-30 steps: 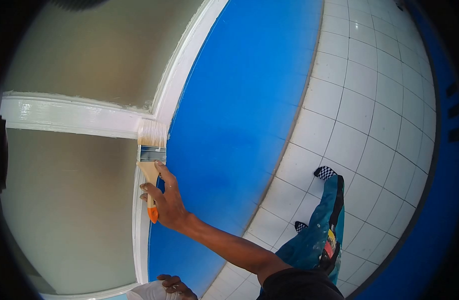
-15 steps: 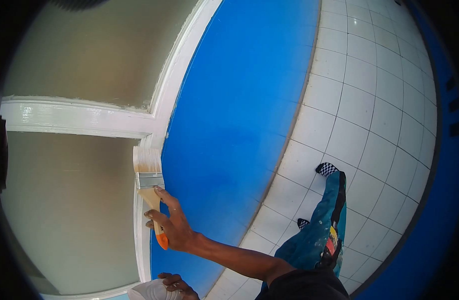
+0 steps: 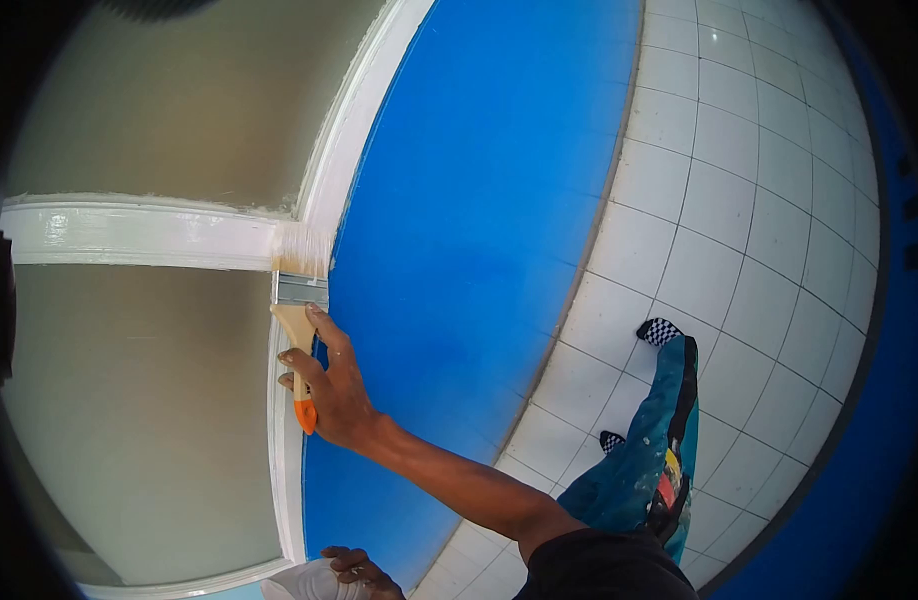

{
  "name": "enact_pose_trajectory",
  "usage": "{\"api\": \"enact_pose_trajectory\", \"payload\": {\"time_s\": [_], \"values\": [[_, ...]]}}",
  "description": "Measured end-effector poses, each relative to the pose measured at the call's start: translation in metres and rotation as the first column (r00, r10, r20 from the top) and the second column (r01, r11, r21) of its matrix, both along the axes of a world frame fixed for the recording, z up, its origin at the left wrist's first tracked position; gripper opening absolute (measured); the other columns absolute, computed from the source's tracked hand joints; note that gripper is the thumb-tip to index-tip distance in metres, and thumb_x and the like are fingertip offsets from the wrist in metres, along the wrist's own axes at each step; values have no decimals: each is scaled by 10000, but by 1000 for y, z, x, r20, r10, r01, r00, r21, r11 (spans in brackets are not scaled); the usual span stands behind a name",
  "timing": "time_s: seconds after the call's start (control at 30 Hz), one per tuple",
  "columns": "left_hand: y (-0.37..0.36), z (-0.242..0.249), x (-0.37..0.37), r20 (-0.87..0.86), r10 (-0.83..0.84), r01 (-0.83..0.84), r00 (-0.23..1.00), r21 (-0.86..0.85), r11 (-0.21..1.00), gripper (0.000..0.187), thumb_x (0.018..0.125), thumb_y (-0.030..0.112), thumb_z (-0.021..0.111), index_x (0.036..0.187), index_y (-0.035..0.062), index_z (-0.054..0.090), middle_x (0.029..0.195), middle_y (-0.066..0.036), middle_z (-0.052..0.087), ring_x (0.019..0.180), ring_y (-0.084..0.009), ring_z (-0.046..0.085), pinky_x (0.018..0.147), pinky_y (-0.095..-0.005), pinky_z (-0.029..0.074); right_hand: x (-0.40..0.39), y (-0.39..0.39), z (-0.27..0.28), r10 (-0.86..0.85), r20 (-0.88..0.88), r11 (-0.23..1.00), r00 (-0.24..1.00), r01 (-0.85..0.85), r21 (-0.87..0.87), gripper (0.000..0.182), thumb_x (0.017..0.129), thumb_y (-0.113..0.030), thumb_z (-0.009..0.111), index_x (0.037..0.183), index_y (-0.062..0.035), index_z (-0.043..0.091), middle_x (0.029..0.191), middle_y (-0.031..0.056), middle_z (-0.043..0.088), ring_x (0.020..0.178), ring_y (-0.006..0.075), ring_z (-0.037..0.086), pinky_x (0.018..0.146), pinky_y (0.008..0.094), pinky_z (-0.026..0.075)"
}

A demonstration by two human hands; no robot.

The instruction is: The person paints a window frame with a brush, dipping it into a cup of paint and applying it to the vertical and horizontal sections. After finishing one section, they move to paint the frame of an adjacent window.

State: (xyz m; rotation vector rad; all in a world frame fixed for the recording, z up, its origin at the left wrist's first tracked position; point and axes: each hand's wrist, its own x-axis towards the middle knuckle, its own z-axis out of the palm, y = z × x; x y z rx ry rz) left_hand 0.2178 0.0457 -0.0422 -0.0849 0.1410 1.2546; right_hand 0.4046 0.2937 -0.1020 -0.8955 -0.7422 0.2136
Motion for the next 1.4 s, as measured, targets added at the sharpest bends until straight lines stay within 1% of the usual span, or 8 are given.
{"api": "enact_pose_trajectory", "payload": {"time_s": [0.27,0.37,0.47,0.67,0.93,1.13,1.27,1.4], "values": [[3,3,23,63,-10,11,998,-24,1000,591,880,183,713,1409,120,459,1276,-97,506,1214,-288,538,1080,-590,375,-14,-16,3,71,-54,997,996,-70,6,611,784,53,789,1264,-153,471,1498,292,268,1360,505,355,1062,512,462],[-6,-9,-6,108,135,-122,985,-120,985,592,881,190,714,1410,124,459,1269,-90,507,1213,-285,539,1080,-589,373,-17,-22,3,92,-54,996,994,-92,7,614,785,46,793,1263,-161,467,1501,285,263,1371,503,349,1073,518,450],[0,0,6,107,-54,60,993,-53,997,593,878,198,715,1408,120,460,1261,-91,507,1198,-279,542,1081,-584,374,-23,-27,0,126,-70,992,990,-125,19,606,784,35,800,1254,-164,472,1503,282,266,1376,503,351,1085,531,428],[-6,-4,4,135,134,-116,982,-133,984,599,873,210,717,1403,103,459,1258,-96,503,1183,-284,544,1089,-579,366,-34,-34,-4,136,-50,991,989,-136,-3,616,772,41,801,1251,-169,476,1508,276,257,1389,497,335,1082,526,422],[-5,-7,-7,104,92,-78,990,-130,988,573,887,216,700,1394,89,464,1249,-108,507,1161,-291,549,1078,-581,379,-43,-51,-6,210,-68,978,975,-208,32,599,779,29,806,1251,-153,485,1503,289,266,1377,514,353,1067,534,435],[-8,-4,1,174,150,-117,973,-186,975,543,903,219,682,1387,89,473,1250,-105,509,1162,-287,547,1070,-573,392,-29,-94,-7,355,-35,923,934,-345,168,425,889,-59,737,1229,-102,486,1476,287,288,1373,505,392,1067,533,468],[-11,-9,-17,178,165,-126,970,-210,970,547,903,228,678,1393,103,469,1249,-100,505,1167,-286,543,1069,-579,392,-3,-95,2,378,-329,870,865,-211,445,304,1012,-230,592,1218,-71,435,1406,284,352,1255,423,548,1010,528,521],[-13,-8,-12,156,170,-141,973,-179,974,558,907,240,671,1406,111,456,1253,-98,498,1179,-288,539,1074,-586,386,45,-75,-2,124,-400,946,908,13,323,288,1031,-169,534,1255,-85,375,1379,271,434,1118,267,602,846,388,527]]}}
